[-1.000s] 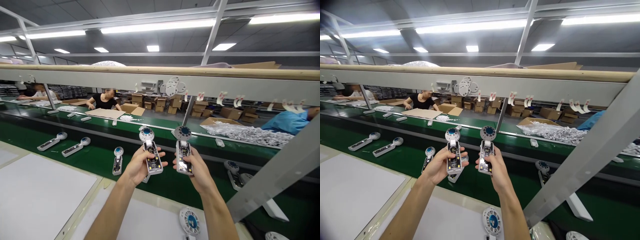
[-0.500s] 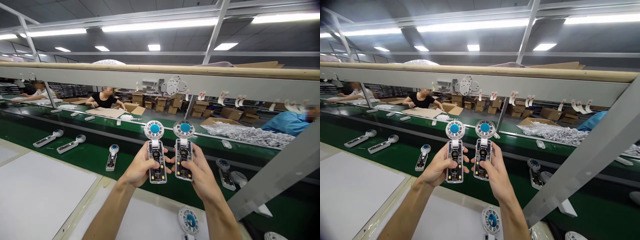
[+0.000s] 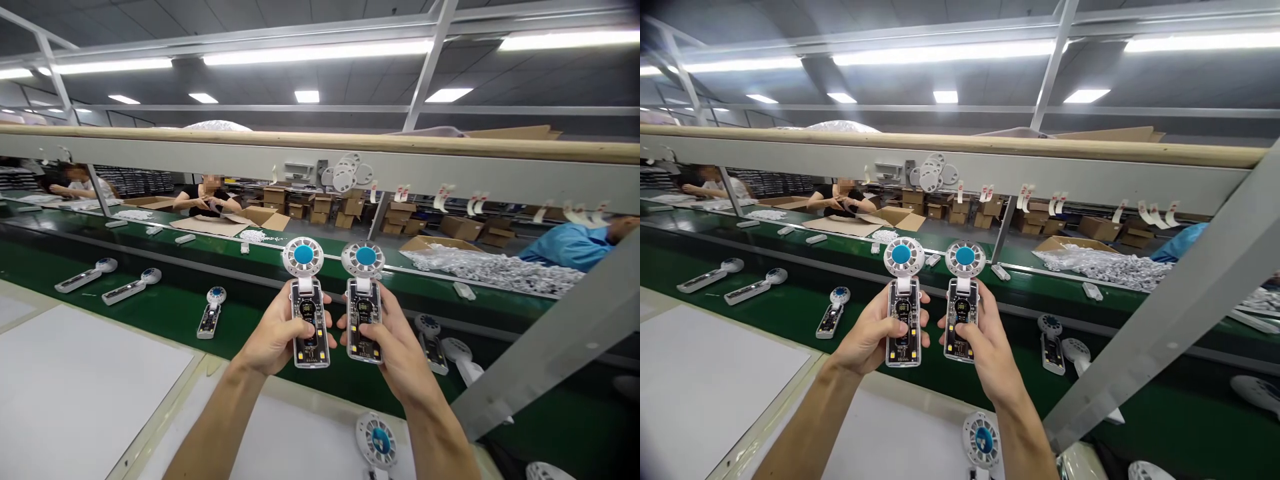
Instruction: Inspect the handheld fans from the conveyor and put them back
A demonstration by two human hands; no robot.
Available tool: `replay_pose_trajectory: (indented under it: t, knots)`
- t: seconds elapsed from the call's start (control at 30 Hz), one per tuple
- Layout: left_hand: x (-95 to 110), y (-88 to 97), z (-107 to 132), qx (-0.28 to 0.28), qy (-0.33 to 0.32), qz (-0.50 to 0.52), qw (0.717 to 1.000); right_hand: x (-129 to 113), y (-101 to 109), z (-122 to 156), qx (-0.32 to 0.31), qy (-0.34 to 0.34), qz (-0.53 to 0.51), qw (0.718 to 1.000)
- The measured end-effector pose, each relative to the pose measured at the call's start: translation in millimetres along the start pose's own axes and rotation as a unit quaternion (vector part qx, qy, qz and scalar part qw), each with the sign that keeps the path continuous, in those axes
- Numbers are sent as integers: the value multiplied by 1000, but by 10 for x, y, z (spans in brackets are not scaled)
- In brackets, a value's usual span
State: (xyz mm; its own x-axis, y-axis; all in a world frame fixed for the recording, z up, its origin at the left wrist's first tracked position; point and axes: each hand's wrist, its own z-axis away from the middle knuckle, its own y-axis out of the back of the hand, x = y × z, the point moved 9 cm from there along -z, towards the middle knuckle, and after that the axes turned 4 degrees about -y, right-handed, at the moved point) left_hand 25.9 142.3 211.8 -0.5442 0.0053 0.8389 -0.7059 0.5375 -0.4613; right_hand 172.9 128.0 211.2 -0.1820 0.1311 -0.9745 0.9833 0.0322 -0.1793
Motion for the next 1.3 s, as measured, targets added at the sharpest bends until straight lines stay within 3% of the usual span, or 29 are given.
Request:
replay_pose_trajectory:
  t: [0.5, 0.9, 1.3]
  knots:
    - [19, -81, 46, -13, 6, 17, 1000, -42, 3, 39, 22, -2, -6, 1000]
    - [78, -4, 92, 42, 1, 14, 999, -56, 70, 82, 37, -1, -1, 999]
    - [29, -35, 54, 40, 8, 26, 999, -49, 53, 80, 53, -1, 15, 998]
